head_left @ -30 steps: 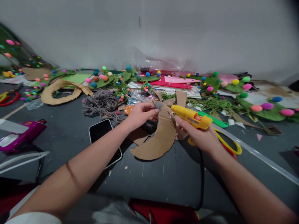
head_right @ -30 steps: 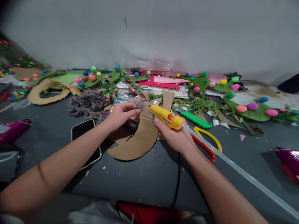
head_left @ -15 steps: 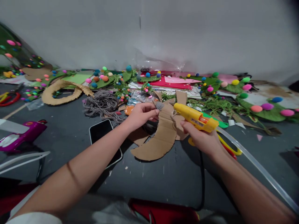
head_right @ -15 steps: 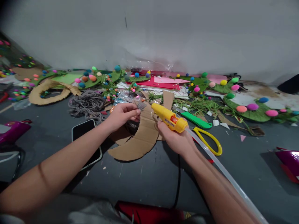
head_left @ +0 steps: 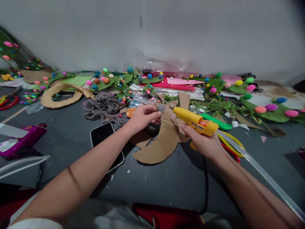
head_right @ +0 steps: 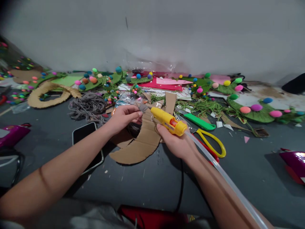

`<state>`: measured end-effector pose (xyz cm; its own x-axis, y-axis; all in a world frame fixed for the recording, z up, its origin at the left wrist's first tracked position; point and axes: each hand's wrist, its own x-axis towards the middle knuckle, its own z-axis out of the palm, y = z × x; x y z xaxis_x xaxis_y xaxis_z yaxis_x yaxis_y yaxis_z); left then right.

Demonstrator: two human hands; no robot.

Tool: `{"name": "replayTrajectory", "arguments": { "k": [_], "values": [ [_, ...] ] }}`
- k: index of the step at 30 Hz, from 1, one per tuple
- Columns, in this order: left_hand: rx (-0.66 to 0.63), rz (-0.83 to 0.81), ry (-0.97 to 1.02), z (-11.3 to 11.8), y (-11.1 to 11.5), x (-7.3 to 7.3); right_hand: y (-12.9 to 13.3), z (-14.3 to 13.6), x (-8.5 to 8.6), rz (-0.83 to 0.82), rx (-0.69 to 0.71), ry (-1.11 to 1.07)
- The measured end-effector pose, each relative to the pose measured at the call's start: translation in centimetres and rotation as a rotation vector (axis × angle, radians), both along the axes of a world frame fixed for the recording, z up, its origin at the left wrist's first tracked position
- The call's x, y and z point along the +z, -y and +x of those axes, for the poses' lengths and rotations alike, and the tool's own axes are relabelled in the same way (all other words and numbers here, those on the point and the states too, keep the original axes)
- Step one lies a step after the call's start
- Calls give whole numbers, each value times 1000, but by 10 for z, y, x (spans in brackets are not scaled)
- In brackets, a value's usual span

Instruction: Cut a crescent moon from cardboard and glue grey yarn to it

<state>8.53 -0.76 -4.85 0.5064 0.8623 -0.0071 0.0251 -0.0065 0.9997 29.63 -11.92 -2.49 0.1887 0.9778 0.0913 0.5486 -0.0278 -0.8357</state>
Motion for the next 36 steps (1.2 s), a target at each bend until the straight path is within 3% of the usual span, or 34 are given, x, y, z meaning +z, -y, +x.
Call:
{"name": "replayTrajectory", "arguments": {
  "k": [12, 36],
  "values": [
    [4, 4, 13, 0, -1, -3, -3, -6, -2, -91, 61, -71],
    [-1, 14, 7, 0, 0, -3, -1, -6, -6, -38, 24, -64]
  ]
}}
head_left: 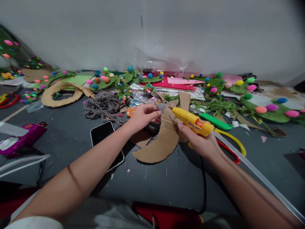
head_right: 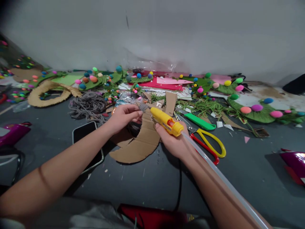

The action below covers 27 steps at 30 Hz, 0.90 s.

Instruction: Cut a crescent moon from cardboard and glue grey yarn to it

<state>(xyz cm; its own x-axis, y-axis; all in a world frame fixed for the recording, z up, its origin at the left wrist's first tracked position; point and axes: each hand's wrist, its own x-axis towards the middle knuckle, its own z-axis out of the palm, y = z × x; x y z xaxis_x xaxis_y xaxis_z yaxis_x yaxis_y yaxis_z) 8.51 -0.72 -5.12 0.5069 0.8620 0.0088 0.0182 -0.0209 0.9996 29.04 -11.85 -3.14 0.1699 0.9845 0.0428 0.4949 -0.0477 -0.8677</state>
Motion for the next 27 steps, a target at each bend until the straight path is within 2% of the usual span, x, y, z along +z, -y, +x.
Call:
{"name": "replayTrajectory", "arguments": {
  "k": [9, 27],
  "values": [
    [16, -6, -8, 1, 0, 1, -1, 1, -6, 18, 26, -3],
    [4, -10, 16, 0, -1, -1, 0, 0, -2, -54, 19, -16]
  ]
}}
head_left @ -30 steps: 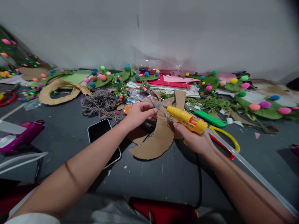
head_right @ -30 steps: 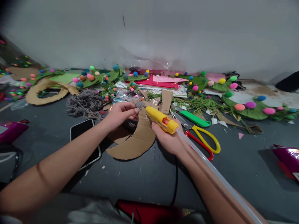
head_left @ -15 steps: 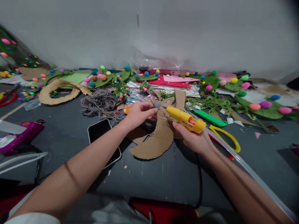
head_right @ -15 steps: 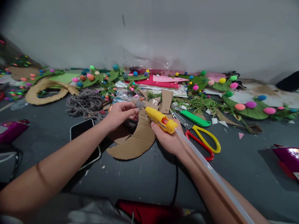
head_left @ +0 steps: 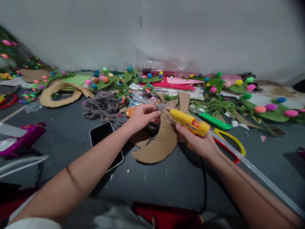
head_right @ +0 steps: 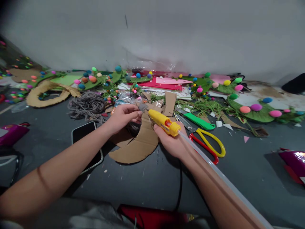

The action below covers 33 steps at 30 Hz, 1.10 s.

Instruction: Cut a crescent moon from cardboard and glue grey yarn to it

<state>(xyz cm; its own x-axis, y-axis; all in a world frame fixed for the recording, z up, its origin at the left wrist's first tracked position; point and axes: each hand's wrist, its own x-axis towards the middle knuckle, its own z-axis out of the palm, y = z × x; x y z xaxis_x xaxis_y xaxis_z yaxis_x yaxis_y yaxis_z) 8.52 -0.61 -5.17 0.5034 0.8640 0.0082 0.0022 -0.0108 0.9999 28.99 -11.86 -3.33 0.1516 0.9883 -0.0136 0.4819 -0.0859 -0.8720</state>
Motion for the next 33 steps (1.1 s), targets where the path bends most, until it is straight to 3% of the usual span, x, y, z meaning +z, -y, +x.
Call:
{"name": "replayTrajectory", "arguments": {
  "k": [33],
  "values": [
    [-10, 17, 15, 0, -1, -2, 0, -3, -5, 70, 40, 26]
  ]
}}
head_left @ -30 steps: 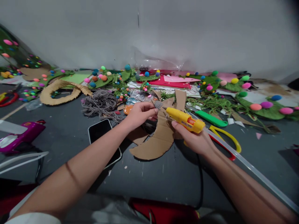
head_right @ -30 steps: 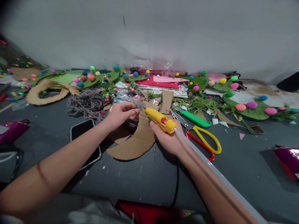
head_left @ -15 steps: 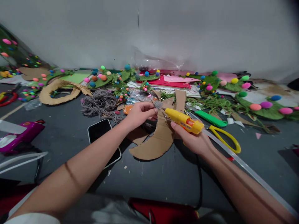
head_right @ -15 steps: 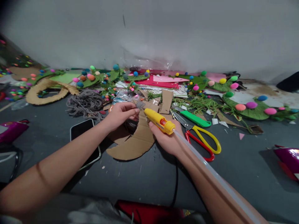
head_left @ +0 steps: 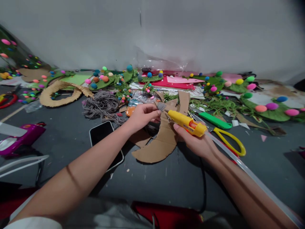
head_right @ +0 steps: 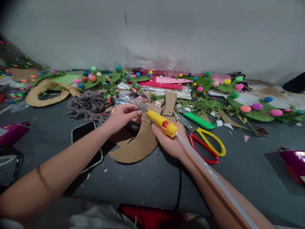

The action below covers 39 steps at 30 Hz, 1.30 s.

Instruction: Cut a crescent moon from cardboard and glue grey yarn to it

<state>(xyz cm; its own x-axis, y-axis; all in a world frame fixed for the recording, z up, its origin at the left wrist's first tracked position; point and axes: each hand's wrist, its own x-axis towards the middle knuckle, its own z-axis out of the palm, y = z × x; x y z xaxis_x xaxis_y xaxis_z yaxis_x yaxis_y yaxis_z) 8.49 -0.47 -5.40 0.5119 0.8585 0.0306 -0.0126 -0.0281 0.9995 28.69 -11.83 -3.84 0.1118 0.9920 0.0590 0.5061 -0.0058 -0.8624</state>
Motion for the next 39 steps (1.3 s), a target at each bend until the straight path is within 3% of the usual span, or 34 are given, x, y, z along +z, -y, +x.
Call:
{"name": "replayTrajectory", "arguments": {
  "k": [39],
  "values": [
    [23, -23, -27, 0, 3, 4, -2, 3, 4, 29, -9, 26]
  ]
}}
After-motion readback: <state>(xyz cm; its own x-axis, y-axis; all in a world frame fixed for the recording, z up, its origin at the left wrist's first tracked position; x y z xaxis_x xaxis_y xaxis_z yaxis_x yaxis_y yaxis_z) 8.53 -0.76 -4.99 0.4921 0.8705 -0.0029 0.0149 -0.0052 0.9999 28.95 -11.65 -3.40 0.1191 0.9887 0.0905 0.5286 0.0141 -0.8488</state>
